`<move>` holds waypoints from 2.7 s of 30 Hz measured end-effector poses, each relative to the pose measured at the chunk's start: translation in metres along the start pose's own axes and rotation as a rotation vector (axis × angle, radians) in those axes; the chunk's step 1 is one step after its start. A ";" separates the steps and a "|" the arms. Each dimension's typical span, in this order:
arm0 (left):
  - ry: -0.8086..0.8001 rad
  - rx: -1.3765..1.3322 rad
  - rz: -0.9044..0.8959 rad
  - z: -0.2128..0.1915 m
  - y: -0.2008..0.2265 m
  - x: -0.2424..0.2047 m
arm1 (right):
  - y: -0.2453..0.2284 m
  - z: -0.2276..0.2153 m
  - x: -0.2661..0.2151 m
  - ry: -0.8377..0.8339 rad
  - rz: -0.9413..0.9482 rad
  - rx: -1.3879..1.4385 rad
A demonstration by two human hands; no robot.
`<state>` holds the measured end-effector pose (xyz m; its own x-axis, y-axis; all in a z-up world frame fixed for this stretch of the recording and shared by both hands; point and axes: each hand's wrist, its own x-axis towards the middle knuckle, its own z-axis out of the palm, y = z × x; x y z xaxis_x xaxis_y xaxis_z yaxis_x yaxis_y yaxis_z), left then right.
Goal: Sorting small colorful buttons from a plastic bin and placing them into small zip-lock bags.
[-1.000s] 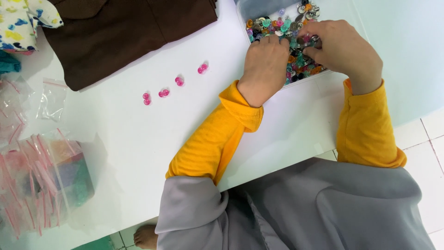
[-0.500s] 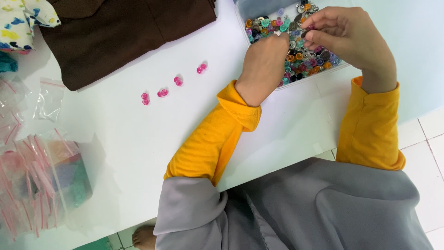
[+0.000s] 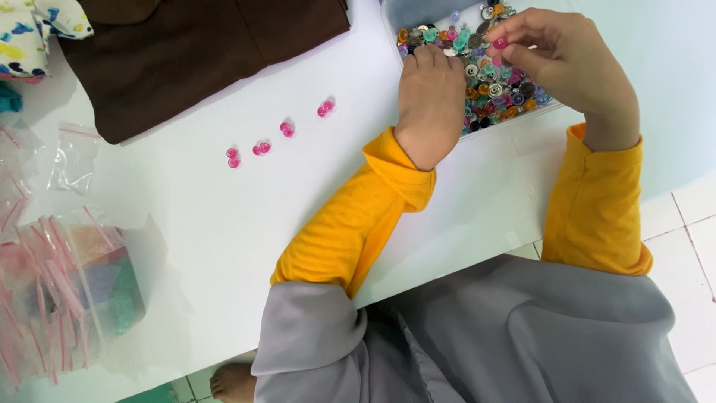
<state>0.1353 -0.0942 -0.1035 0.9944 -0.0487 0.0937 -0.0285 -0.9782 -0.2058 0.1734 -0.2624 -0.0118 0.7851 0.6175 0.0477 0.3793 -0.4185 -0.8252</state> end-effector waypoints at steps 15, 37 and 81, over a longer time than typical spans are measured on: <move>0.054 -0.031 0.053 -0.009 -0.003 -0.004 | 0.069 0.019 0.011 0.015 -0.108 -0.665; 0.350 -0.357 0.064 -0.012 -0.012 -0.006 | 0.015 0.005 0.009 0.057 -0.010 0.262; 0.450 -0.931 -0.209 0.017 -0.341 -0.277 | -0.163 0.347 0.090 0.138 -0.803 -0.398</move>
<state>-0.1286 0.2562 -0.0756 0.8645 0.2549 0.4332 -0.1177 -0.7353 0.6675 0.0127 0.0925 -0.0685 0.2532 0.7482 0.6133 0.9591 -0.1113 -0.2602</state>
